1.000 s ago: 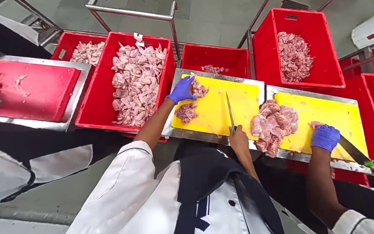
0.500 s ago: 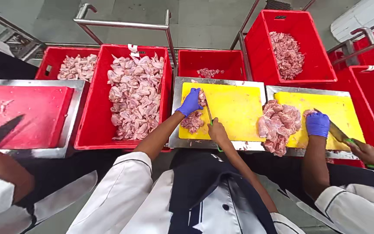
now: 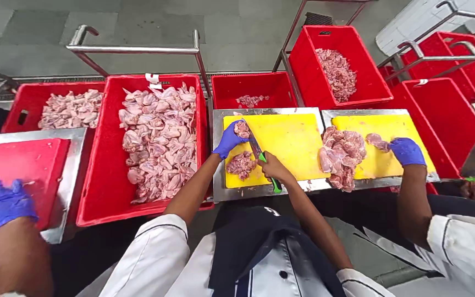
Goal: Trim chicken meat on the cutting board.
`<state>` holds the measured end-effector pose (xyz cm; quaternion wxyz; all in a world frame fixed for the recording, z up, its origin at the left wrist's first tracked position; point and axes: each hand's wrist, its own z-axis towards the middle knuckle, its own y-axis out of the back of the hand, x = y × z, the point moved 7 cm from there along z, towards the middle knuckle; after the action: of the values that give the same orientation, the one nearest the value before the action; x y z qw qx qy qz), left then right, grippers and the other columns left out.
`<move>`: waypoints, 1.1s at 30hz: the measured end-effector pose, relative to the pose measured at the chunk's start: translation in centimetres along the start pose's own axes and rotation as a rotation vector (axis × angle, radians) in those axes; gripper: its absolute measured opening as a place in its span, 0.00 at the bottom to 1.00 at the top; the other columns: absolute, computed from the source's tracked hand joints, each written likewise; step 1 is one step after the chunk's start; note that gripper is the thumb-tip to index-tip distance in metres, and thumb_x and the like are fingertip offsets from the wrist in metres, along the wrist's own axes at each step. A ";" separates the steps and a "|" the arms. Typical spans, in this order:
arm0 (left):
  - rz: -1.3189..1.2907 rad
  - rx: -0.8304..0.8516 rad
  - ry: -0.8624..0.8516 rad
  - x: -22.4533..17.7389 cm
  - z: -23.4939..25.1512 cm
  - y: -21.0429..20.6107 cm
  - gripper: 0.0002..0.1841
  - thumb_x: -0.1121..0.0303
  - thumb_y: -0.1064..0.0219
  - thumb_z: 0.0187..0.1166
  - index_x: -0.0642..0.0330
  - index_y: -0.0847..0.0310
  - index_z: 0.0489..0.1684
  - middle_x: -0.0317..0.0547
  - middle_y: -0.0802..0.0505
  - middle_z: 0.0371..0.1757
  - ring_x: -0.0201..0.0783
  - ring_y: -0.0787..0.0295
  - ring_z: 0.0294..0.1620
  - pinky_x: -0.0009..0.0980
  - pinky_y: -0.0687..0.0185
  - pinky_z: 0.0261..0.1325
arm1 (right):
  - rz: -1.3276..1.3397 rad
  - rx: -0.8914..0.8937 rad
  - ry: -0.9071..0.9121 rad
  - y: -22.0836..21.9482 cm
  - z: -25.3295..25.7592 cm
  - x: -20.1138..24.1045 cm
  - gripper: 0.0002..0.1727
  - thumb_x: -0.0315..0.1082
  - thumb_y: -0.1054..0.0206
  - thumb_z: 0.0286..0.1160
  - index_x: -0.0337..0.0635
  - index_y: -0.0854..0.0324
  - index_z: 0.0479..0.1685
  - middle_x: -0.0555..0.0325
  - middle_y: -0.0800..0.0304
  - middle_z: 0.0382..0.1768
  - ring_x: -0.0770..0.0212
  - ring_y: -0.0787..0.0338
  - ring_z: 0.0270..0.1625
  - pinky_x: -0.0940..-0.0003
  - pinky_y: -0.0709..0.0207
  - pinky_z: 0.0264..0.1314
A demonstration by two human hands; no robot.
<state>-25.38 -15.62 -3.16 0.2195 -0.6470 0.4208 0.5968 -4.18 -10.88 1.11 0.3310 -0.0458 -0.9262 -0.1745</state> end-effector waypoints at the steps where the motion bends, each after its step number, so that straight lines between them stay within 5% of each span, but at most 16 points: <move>1: -0.084 0.006 0.004 0.0 0.0 -0.1 0.50 0.71 0.10 0.49 0.63 0.31 0.82 0.58 0.13 0.70 0.44 0.13 0.71 0.42 0.18 0.76 | -0.056 -0.034 0.009 0.2 -0.4 0.5 0.21 0.45 0.41 0.91 0.39 0.32 0.70 0.52 0.22 0.30 0.59 0.20 0.19 0.62 0.20 0.22; 6: -0.522 0.058 0.048 -1.0 -0.3 -1.8 0.41 0.80 0.17 0.55 0.71 0.30 0.76 0.58 0.10 0.64 0.43 0.10 0.63 0.39 0.11 0.68 | -0.346 -0.215 0.026 1.3 -4.3 3.1 0.22 0.45 0.40 0.90 0.35 0.29 0.68 0.42 0.14 0.40 0.45 0.09 0.40 0.46 0.16 0.46; 10: -0.674 0.196 0.081 -2.6 -0.8 -5.2 0.37 0.82 0.20 0.59 0.72 0.30 0.74 0.56 0.10 0.60 0.43 0.09 0.59 0.39 0.10 0.64 | -0.418 -0.295 -0.061 2.0 -8.1 2.5 0.23 0.45 0.41 0.90 0.35 0.30 0.70 0.40 0.12 0.41 0.40 0.08 0.48 0.43 0.15 0.53; 15: -0.747 0.356 0.104 -5.1 -1.5 -9.7 0.37 0.83 0.22 0.59 0.70 0.30 0.75 0.53 0.10 0.61 0.41 0.09 0.58 0.37 0.10 0.63 | -0.349 -0.438 -0.015 3.4 -13.6 -0.8 0.23 0.47 0.39 0.88 0.34 0.27 0.64 0.45 0.14 0.31 0.44 0.09 0.37 0.46 0.15 0.45; 20: -0.808 0.555 0.063 -8.9 -3.4 -14.6 0.36 0.82 0.23 0.60 0.67 0.30 0.74 0.49 0.09 0.59 0.39 0.08 0.55 0.36 0.10 0.61 | -0.050 -0.602 0.026 3.3 -18.9 -7.9 0.25 0.48 0.39 0.87 0.33 0.26 0.64 0.53 0.18 0.24 0.55 0.14 0.24 0.53 0.16 0.32; 23: -0.818 0.583 0.085 -10.9 -6.3 -18.2 0.34 0.81 0.23 0.62 0.67 0.32 0.73 0.49 0.09 0.58 0.38 0.08 0.56 0.36 0.10 0.62 | 0.138 -0.646 -0.133 1.3 -21.6 -14.4 0.25 0.47 0.39 0.88 0.33 0.28 0.69 0.48 0.16 0.30 0.51 0.13 0.28 0.50 0.16 0.36; 26: -0.849 0.566 0.133 -12.3 -10.7 -22.3 0.19 0.81 0.35 0.75 0.67 0.33 0.63 0.46 0.07 0.51 0.35 0.07 0.54 0.32 0.11 0.63 | 0.284 -0.686 -0.280 -2.5 -24.4 -20.9 0.25 0.47 0.39 0.89 0.33 0.28 0.69 0.43 0.14 0.36 0.46 0.10 0.36 0.47 0.15 0.43; 29: -0.997 0.700 0.193 -12.6 -14.9 -26.8 0.13 0.68 0.54 0.94 0.61 0.29 0.66 0.46 0.07 0.57 0.39 0.08 0.60 0.36 0.13 0.70 | 0.437 -0.700 -0.383 -8.1 -27.4 -25.5 0.26 0.46 0.39 0.89 0.32 0.28 0.71 0.37 0.12 0.44 0.39 0.09 0.48 0.40 0.17 0.54; 31: -0.998 0.758 0.280 -13.6 -18.3 -29.8 0.29 0.45 0.66 0.95 0.58 0.38 0.79 0.47 0.12 0.64 0.40 0.12 0.65 0.38 0.16 0.71 | 0.530 -0.702 -0.428 -11.9 -29.5 -27.8 0.27 0.47 0.40 0.89 0.32 0.29 0.73 0.35 0.12 0.47 0.37 0.09 0.53 0.39 0.18 0.57; 33: -0.942 0.778 0.364 -14.8 -22.2 -32.3 0.38 0.34 0.73 0.90 0.55 0.41 0.81 0.46 0.14 0.62 0.38 0.11 0.60 0.36 0.13 0.65 | 0.601 -0.715 -0.452 -15.2 -31.2 -30.0 0.27 0.47 0.41 0.89 0.32 0.29 0.72 0.34 0.13 0.48 0.36 0.10 0.54 0.38 0.18 0.58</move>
<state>14.74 -11.13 8.24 0.6024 -0.7266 0.3078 0.1202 34.73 -35.18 0.27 0.1219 -0.4567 -0.8031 -0.3628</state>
